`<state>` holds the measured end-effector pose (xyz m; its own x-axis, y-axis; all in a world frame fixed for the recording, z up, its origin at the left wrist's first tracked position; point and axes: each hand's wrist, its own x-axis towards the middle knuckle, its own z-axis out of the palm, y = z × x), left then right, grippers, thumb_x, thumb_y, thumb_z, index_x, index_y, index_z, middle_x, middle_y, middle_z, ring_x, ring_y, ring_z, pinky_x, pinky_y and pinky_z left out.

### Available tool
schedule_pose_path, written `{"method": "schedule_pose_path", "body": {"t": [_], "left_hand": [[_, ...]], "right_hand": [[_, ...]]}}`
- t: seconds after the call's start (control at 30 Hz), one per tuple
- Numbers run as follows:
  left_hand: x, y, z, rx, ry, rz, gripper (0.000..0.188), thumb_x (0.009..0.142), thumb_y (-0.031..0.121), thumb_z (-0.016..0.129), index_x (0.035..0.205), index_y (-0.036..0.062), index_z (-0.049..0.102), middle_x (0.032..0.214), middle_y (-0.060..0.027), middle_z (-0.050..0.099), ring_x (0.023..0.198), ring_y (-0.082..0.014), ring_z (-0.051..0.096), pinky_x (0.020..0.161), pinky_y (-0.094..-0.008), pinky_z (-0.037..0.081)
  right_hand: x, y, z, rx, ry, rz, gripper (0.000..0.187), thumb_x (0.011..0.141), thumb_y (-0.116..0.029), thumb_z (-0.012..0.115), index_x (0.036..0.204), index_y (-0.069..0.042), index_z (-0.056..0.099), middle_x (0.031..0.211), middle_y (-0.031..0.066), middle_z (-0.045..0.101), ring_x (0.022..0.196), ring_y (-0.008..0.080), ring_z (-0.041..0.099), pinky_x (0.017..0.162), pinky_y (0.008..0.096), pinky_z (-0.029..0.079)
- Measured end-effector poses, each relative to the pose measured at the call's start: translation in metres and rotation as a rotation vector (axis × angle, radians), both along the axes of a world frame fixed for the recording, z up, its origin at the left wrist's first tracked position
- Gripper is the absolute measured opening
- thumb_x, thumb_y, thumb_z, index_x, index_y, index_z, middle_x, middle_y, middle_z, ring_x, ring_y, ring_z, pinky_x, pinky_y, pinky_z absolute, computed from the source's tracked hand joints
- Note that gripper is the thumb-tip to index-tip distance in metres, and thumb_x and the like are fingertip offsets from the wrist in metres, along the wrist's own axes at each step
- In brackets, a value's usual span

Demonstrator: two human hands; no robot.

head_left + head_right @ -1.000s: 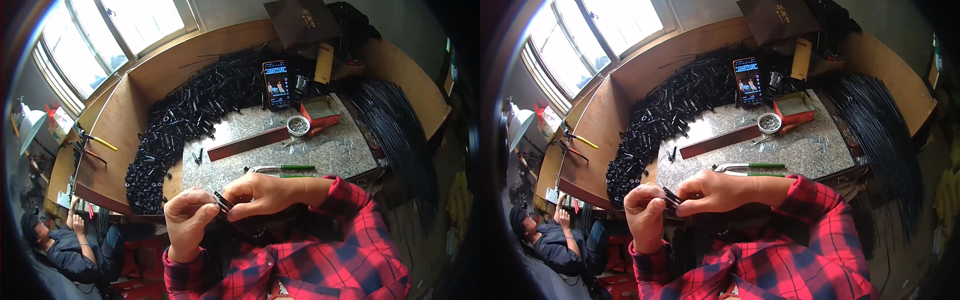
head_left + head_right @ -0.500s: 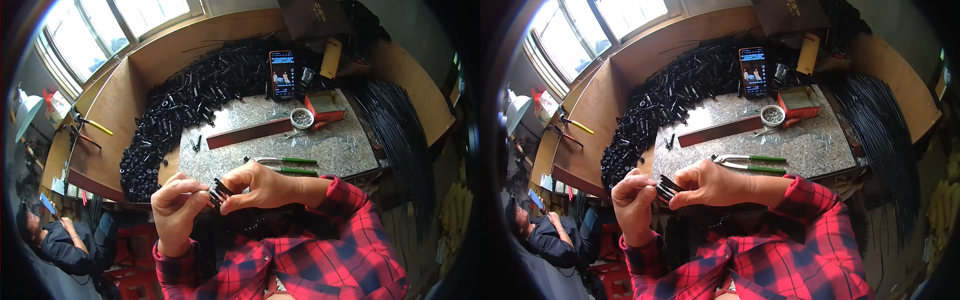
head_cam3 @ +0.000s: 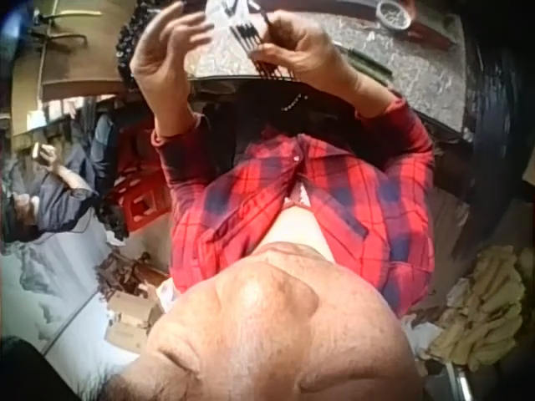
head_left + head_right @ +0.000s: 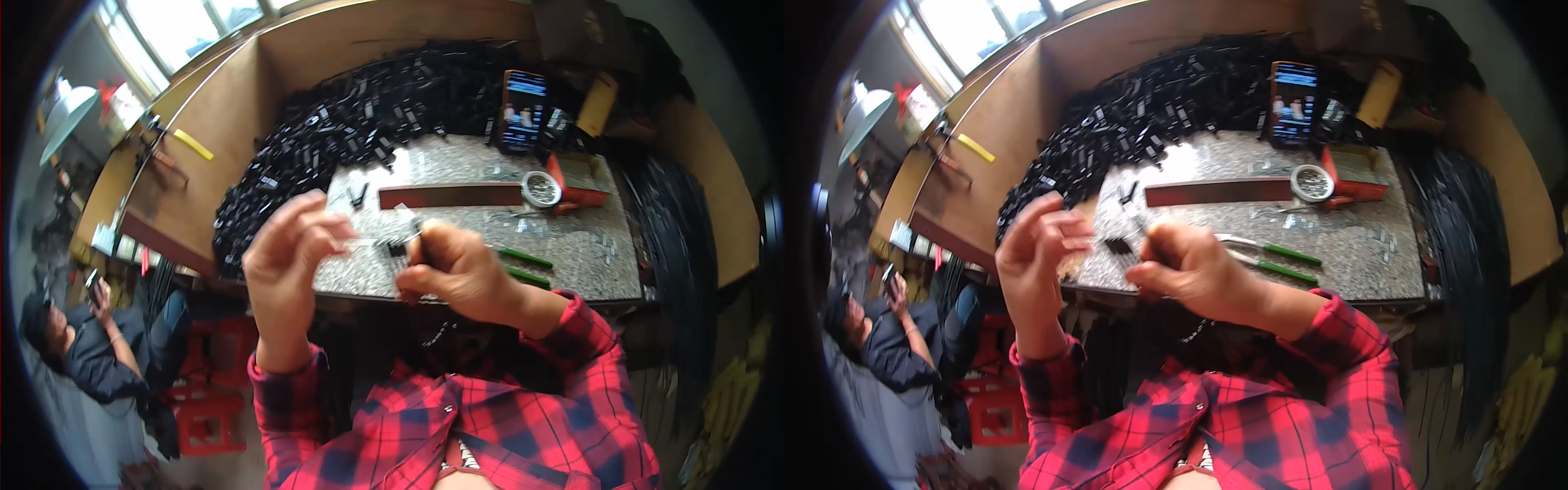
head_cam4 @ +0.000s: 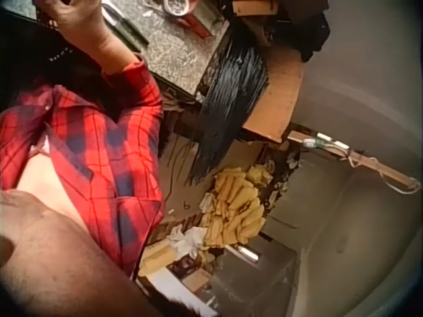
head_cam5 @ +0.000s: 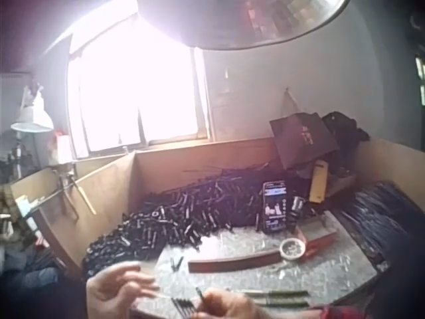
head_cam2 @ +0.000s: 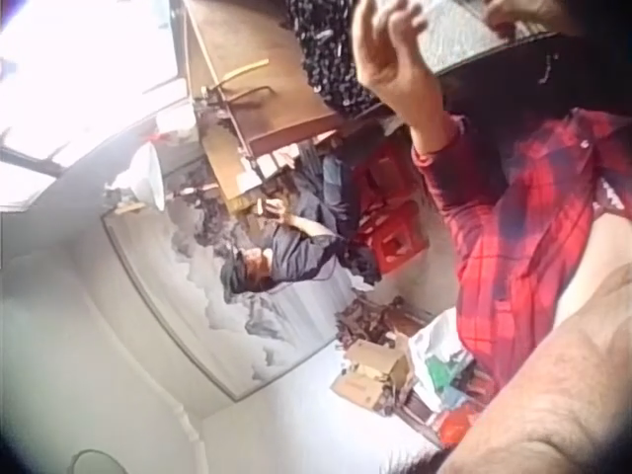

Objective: Assemble black plastic connectors onto a wire assembly using pliers at a manufacturing station.

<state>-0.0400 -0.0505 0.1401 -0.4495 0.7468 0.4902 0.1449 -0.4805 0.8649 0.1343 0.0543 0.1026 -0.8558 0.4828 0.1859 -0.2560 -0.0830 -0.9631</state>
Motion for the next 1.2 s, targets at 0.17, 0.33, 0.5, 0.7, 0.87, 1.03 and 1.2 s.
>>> {"method": "schedule_pose_path", "body": {"t": [0.17,0.33,0.5,0.7,0.87,1.03,1.2], "left_hand": [[-0.116,-0.011,-0.038,-0.151,0.17,0.696,0.015,0.091,0.008,0.059,0.101,-0.0026,0.064,0.082,-0.0061,0.067,0.069,-0.0128,0.061,0.061,-0.0224,0.048],[-0.157,-0.026,-0.098,-0.649,0.659,0.926,0.016,0.082,0.019,0.065,0.085,0.0037,0.068,0.075,-0.0137,0.067,0.072,-0.0268,0.065,0.066,-0.036,0.05],[-0.147,-0.016,-0.134,-0.938,1.113,0.879,0.02,0.076,0.019,0.069,0.094,0.0094,0.067,0.094,-0.0116,0.063,0.092,-0.0304,0.059,0.079,-0.0396,0.049],[-0.149,-0.013,-0.157,-0.898,1.265,0.92,0.008,0.076,0.014,0.066,0.08,0.0083,0.063,0.089,-0.0098,0.058,0.092,-0.0304,0.057,0.076,-0.0406,0.049],[-0.121,-0.001,-0.123,-0.418,0.785,0.641,0.022,0.081,0.005,0.068,0.102,0.0022,0.065,0.081,-0.0069,0.065,0.069,-0.0185,0.061,0.064,-0.0285,0.049],[-0.039,0.023,-0.056,-0.121,0.147,0.142,0.025,0.087,-0.002,0.061,0.112,-0.0036,0.062,0.091,-0.0058,0.066,0.076,-0.0102,0.062,0.071,-0.0219,0.05],[-0.004,0.024,-0.03,-0.028,-0.117,-0.052,0.026,0.086,-0.005,0.06,0.112,-0.0049,0.061,0.101,-0.0121,0.066,0.085,-0.016,0.065,0.079,-0.0261,0.052]], "right_hand": [[0.003,0.007,-0.005,0.032,-0.008,-0.129,0.013,0.089,0.001,0.058,0.09,-0.003,0.046,0.079,0.0073,0.061,0.072,0.0154,0.065,0.065,0.0268,0.055],[-0.003,0.004,-0.008,-0.025,0.011,-0.161,0.014,0.087,-0.003,0.065,0.088,-0.003,0.051,0.077,0.0006,0.058,0.071,0.0049,0.058,0.063,0.0188,0.048],[0.0,0.008,-0.008,0.054,0.002,-0.164,0.014,0.088,-0.003,0.063,0.089,-0.003,0.049,0.078,0.0031,0.059,0.071,0.0092,0.061,0.064,0.0225,0.052],[0.004,0.013,-0.005,-0.023,0.032,-0.083,0.016,0.089,-0.002,0.061,0.088,-0.002,0.046,0.077,0.0063,0.058,0.071,0.0131,0.062,0.065,0.0257,0.052],[-0.001,0.012,-0.014,-0.042,0.102,-0.093,0.018,0.088,-0.008,0.064,0.085,-0.002,0.048,0.074,0.0025,0.056,0.067,0.0068,0.056,0.06,0.0223,0.048],[0.005,0.013,-0.019,0.078,0.116,-0.166,0.023,0.086,-0.016,0.069,0.08,-0.001,0.052,0.07,0.0002,0.055,0.066,0.0041,0.051,0.056,0.0226,0.044],[0.002,0.008,-0.017,0.025,0.145,-0.136,0.025,0.085,-0.017,0.07,0.078,-0.001,0.052,0.069,0.001,0.054,0.066,0.0048,0.051,0.057,0.0234,0.044]]}}
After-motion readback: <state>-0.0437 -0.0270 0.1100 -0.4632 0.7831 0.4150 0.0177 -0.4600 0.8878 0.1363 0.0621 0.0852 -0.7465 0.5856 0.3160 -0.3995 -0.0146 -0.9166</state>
